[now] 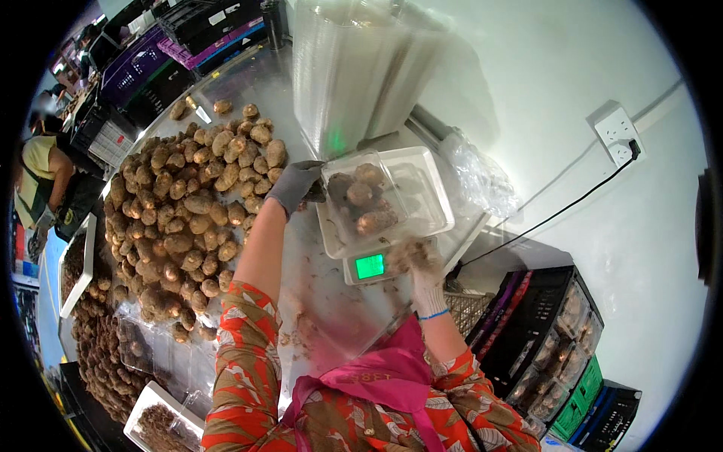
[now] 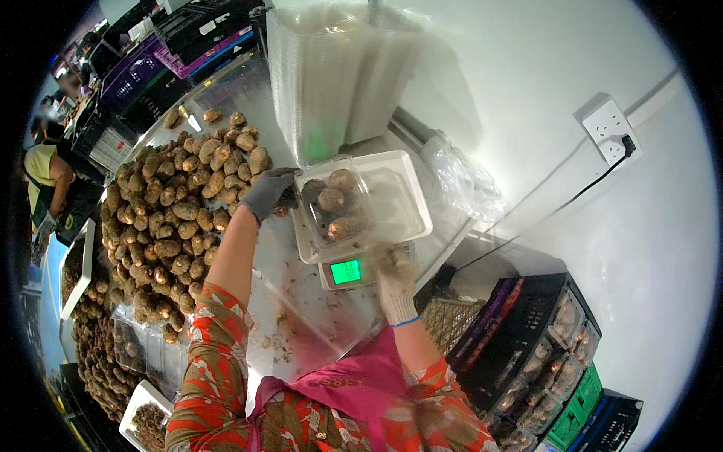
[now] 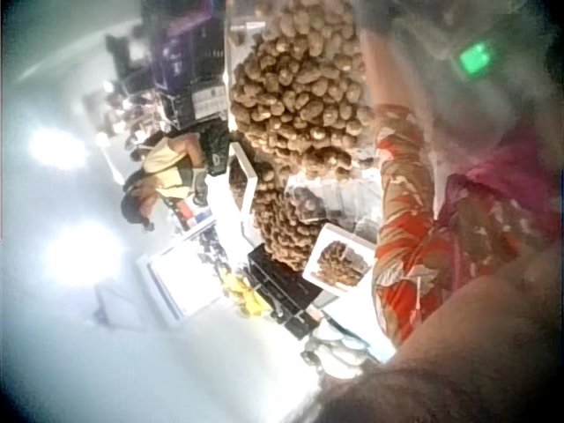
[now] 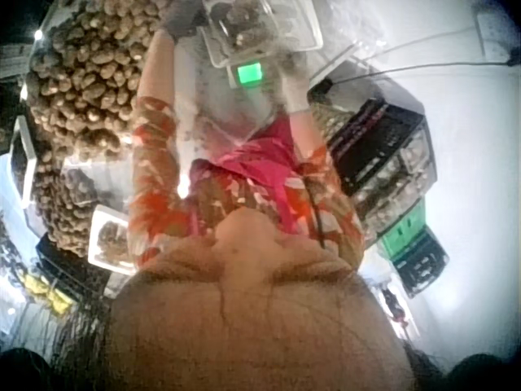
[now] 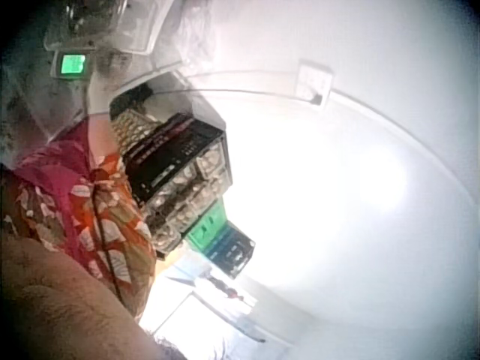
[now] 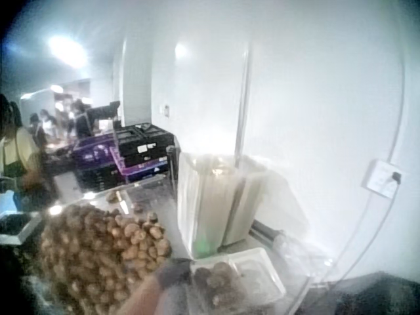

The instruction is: The person selects potatoes from a large pile on a metal table, places them into a plastic tray on a digital scale, and then transfers the weighed potatoes into a black crate. This process is repeated multiple times throughout the video.

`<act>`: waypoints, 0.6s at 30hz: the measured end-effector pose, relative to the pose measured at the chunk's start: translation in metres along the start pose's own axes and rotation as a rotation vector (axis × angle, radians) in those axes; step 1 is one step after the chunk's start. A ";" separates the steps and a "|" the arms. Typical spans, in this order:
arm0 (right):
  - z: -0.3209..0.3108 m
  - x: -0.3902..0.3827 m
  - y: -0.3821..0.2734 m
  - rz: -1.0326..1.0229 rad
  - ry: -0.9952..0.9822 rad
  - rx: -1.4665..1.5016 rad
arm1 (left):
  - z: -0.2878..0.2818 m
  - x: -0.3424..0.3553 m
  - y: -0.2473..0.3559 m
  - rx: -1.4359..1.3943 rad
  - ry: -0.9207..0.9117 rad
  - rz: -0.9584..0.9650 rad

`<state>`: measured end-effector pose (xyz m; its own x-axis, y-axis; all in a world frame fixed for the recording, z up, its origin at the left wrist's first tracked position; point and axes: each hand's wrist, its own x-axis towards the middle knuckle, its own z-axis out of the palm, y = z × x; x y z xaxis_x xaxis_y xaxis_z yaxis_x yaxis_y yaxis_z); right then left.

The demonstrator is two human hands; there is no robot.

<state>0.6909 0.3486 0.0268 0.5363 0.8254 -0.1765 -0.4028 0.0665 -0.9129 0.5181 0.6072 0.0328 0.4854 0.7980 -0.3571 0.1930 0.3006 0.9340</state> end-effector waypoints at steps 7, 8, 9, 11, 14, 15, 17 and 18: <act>0.051 -0.014 0.009 0.464 -0.069 0.246 | 0.003 -0.016 0.011 -0.122 -0.080 -0.135; 0.052 -0.015 0.009 0.423 -0.062 0.247 | 0.002 -0.022 0.010 -0.184 -0.053 -0.107; 0.048 -0.015 0.005 0.360 -0.061 0.199 | 0.007 -0.031 0.010 -0.249 -0.036 -0.084; 0.032 -0.019 -0.014 0.234 -0.059 0.104 | 0.016 -0.054 0.009 -0.327 0.006 -0.040; 0.001 -0.027 -0.043 0.215 -0.179 -0.041 | 0.039 -0.106 0.006 -0.555 0.046 0.025; -0.001 -0.019 -0.048 0.153 -0.158 -0.078 | 0.042 -0.105 0.010 -0.535 0.073 0.051; -0.006 0.000 -0.041 0.174 -0.159 -0.055 | 0.041 -0.091 0.007 -0.562 0.054 0.046; -0.008 0.006 -0.035 0.190 -0.163 -0.042 | 0.042 -0.088 0.003 -0.576 0.050 0.040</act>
<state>0.7143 0.3462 0.0549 0.3259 0.9004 -0.2884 -0.4522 -0.1194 -0.8839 0.5117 0.5166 0.0666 0.4393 0.8342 -0.3335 -0.3268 0.4941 0.8056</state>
